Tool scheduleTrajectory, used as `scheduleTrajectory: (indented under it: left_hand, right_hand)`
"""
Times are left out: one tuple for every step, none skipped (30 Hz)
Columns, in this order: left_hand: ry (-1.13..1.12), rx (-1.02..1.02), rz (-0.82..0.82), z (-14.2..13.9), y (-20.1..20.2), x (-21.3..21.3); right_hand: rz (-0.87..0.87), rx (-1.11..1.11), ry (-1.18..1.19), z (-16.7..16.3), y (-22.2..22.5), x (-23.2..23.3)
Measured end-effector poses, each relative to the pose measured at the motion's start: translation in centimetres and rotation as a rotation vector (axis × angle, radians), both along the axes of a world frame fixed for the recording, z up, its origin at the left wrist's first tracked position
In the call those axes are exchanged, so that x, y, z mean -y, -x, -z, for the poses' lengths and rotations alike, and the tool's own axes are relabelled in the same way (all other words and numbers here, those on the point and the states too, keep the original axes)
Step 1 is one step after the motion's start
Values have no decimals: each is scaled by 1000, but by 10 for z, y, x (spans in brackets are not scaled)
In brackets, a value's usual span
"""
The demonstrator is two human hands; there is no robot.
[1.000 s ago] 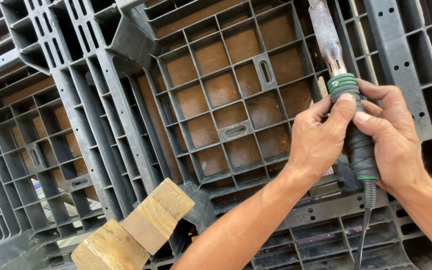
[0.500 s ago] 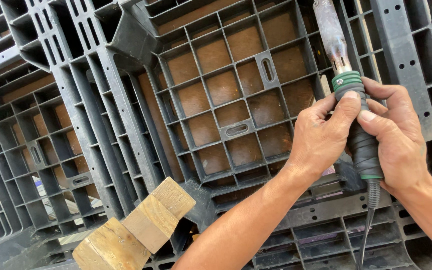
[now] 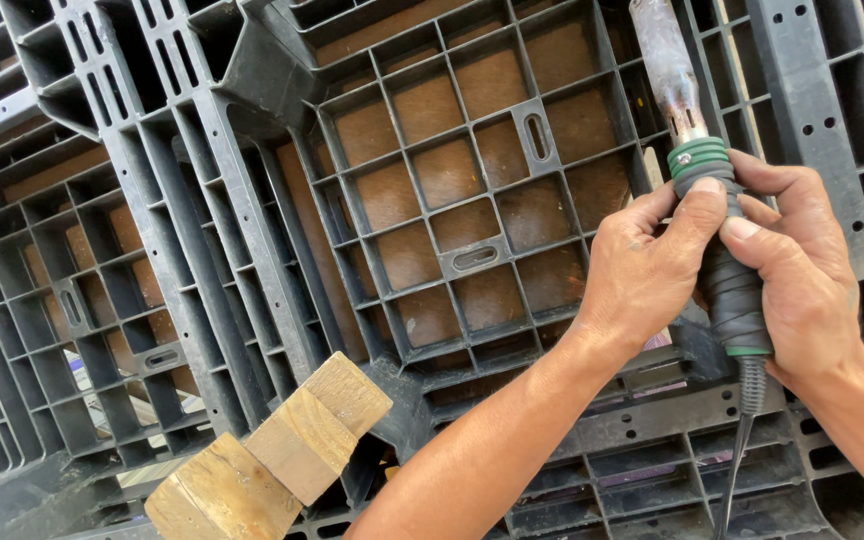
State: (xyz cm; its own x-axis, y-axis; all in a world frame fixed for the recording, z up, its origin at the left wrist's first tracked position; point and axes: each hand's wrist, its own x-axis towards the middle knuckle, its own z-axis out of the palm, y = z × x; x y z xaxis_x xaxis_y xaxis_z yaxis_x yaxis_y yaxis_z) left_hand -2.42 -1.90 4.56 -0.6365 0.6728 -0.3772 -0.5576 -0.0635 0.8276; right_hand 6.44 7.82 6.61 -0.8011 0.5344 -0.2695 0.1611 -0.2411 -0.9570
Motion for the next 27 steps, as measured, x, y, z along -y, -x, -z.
scheduleTrajectory:
  left_hand:
    - [5, -29, -8, 0, -1, 0]
    - [9, -59, -17, 0, -1, 0]
    - [15, -66, -21, -1, -1, -1]
    - [22, -74, -25, -1, -1, -1]
    - [29, -82, -29, -1, -1, -1]
    - [33, -42, -17, -1, -1, -1]
    - [37, -2, -4, -1, -1, -1]
    - [41, 40, 8, -1, -1, 0]
    - [45, 10, -3, -1, -1, -1]
    - [51, -21, -16, -1, -2, -1]
    - [57, -52, -29, -1, -2, -1]
    - [42, -49, -41, 0, -3, -1]
    - [27, -46, -51, 0, -4, -2]
    - [12, -42, -60, 0, -5, -2]
    - [22, -46, -58, 0, -6, -2]
    - [32, -50, -57, 0, -6, -2]
    - [42, -54, -57, 0, -6, -2]
    - [49, -53, -57, 0, -6, -2]
    - [58, -52, -57, 0, -7, -2]
    - [66, -50, -57, 0, -6, -2]
    - [61, -49, -52, 0, -6, -1]
    - [58, -47, -46, 0, -6, -1]
    - [54, -46, -40, -1, -5, -1]
    - [55, -47, -43, -1, -5, 0]
    - [56, -48, -44, -1, -5, -1]
    - [57, -49, -45, -1, -5, -1]
    - [57, -50, -47, -1, -5, -1]
  right_hand:
    - [-1, -5, 0, 1, 0, 0]
    - [-2, -10, 0, 1, 0, -1]
    - [-1, -3, 3, 2, 0, -1]
    - [0, 4, 7, 2, 0, -2]
    - [1, 10, 11, 3, 0, -2]
    - [3, 8, 10, 3, 0, -2]
    - [6, 7, 7, 3, 0, -2]
    - [9, 8, 4, 3, 0, -2]
    - [9, 5, 8, 3, -1, -2]
    - [8, 1, 13, 3, 0, -2]
    - [5, -3, 19, 3, 0, -1]
    - [3, -6, 26, 4, 0, -1]
    - [2, -10, 32, 4, 1, -2]
    - [2, -12, 38, 4, 0, -2]
    - [2, -6, 33, 4, 0, -2]
    - [1, -1, 28, 4, 0, -2]
    - [1, 4, 22, 4, 0, -2]
    - [0, 0, 23, 4, 0, -2]
    - [-2, -2, 24, 4, 0, -2]
    - [-3, -5, 26, 4, 1, -1]
    - [-4, -1, 19, 4, 1, -1]
    - [-6, 5, 12, 3, 0, -1]
    - [-7, 10, 5, 3, 1, -1]
    - [-6, 10, 12, 3, 1, -1]
    - [-4, 11, 19, 3, 1, -1]
    - [-1, 11, 25, 3, 1, -1]
    - [-2, 11, 24, 3, 1, -1]
